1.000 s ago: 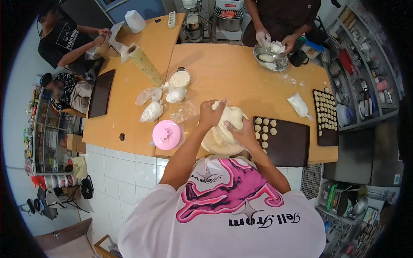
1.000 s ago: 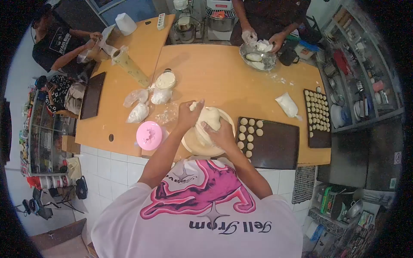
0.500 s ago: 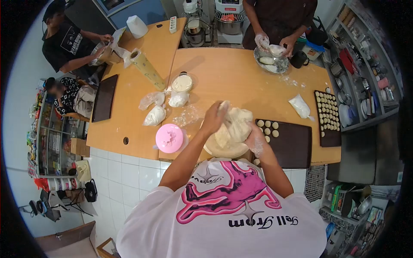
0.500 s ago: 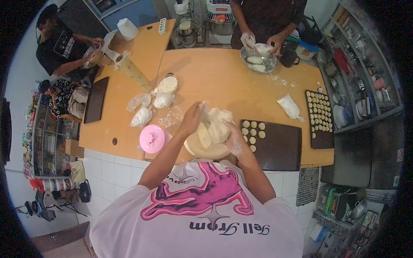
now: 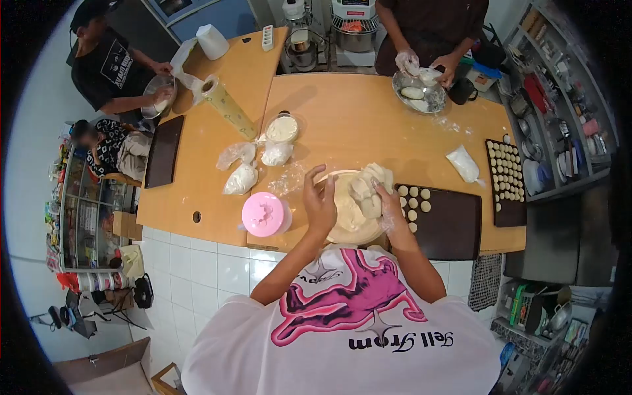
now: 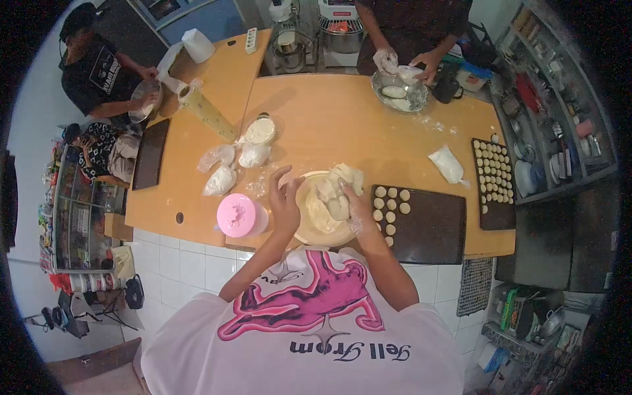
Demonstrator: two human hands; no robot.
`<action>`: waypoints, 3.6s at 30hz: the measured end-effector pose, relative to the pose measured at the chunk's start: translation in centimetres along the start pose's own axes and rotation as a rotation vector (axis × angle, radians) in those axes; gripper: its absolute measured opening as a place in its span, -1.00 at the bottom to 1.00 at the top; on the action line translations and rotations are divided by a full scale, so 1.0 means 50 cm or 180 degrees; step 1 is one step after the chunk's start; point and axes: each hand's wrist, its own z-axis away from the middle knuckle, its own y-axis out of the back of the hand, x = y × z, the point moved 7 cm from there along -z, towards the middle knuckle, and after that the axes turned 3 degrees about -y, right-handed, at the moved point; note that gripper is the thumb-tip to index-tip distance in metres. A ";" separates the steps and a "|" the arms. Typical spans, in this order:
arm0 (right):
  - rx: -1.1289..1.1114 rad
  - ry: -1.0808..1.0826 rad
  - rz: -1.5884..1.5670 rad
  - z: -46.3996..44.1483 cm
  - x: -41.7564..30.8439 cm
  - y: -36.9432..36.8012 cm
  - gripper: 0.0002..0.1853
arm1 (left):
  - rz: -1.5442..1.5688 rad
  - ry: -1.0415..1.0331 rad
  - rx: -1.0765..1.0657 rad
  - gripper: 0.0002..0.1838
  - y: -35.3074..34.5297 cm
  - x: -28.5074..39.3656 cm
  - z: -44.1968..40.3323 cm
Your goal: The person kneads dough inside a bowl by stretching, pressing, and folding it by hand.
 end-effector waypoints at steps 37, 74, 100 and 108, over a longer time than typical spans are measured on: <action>-0.0117 0.1071 0.0253 0.033 -0.085 -0.045 -0.68 | 0.2203 0.2871 -0.0992 -0.34 -0.096 -0.099 0.037; -0.0623 0.2631 0.4018 0.120 -0.052 -0.081 -0.57 | 0.0328 0.2259 0.0606 -0.39 0.012 -0.287 -0.111; 0.0499 0.0826 0.0100 -0.001 -0.012 0.044 -0.71 | -0.0235 0.0698 -0.0753 -0.54 -0.012 -0.090 -0.014; 0.0566 0.2082 0.2235 0.048 -0.094 -0.042 -0.75 | -0.0420 0.0500 -0.0532 -0.62 -0.093 -0.044 0.001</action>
